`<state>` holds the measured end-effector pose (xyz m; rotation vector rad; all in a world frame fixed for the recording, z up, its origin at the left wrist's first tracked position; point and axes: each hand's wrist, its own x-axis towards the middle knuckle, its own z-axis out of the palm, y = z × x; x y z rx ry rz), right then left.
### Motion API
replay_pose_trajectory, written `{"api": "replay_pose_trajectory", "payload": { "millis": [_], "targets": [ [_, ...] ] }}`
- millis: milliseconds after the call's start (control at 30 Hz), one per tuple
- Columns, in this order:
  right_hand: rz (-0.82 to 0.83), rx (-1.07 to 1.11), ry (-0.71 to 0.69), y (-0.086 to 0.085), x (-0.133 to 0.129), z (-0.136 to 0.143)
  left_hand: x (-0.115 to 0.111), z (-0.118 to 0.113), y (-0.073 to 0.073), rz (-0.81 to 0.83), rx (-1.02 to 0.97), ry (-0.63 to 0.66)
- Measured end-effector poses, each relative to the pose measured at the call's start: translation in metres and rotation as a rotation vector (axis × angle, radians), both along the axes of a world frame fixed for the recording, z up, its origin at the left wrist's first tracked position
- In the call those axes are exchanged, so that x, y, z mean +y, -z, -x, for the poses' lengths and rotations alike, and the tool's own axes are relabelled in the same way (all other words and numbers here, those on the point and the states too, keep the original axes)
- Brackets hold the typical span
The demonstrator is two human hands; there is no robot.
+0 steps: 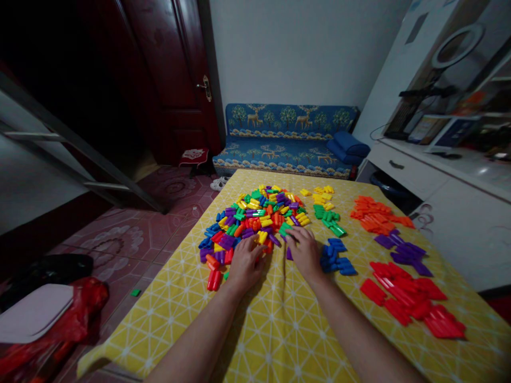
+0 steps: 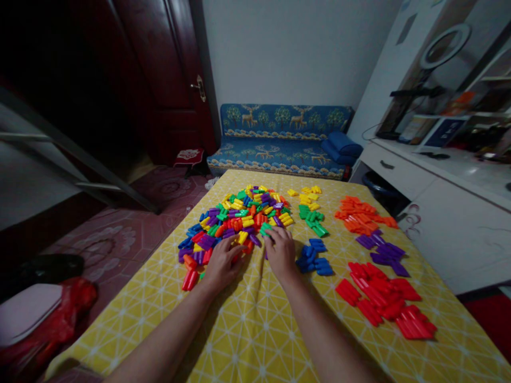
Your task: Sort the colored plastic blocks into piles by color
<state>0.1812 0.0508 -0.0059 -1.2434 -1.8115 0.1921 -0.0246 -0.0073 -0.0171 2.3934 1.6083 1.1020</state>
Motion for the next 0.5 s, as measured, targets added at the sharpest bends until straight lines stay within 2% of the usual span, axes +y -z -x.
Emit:
{"api": "replay_pose_trajectory", "payload": {
  "millis": [133, 233, 300, 367, 500],
  "targets": [
    [0.113, 0.217, 0.243, 0.001, 0.030, -0.045, 0.001, 0.000, 0.001, 0.011, 0.023, -0.007],
    [0.143, 0.218, 0.329, 0.001, 0.047, -0.077, 0.002, 0.000, 0.002, 0.003, 0.022, -0.006],
    [0.104, 0.188, 0.361, 0.000, 0.051, -0.088, 0.002, 0.000, 0.002, -0.005, 0.015, -0.007],
    [0.044, 0.143, 0.350, -0.001, 0.051, -0.089, 0.002, -0.001, 0.001, -0.009, 0.012, -0.013],
    [0.081, 0.090, 0.171, 0.002, 0.054, -0.069, 0.001, -0.001, 0.001, 0.005, 0.012, -0.016]
  ]
}}
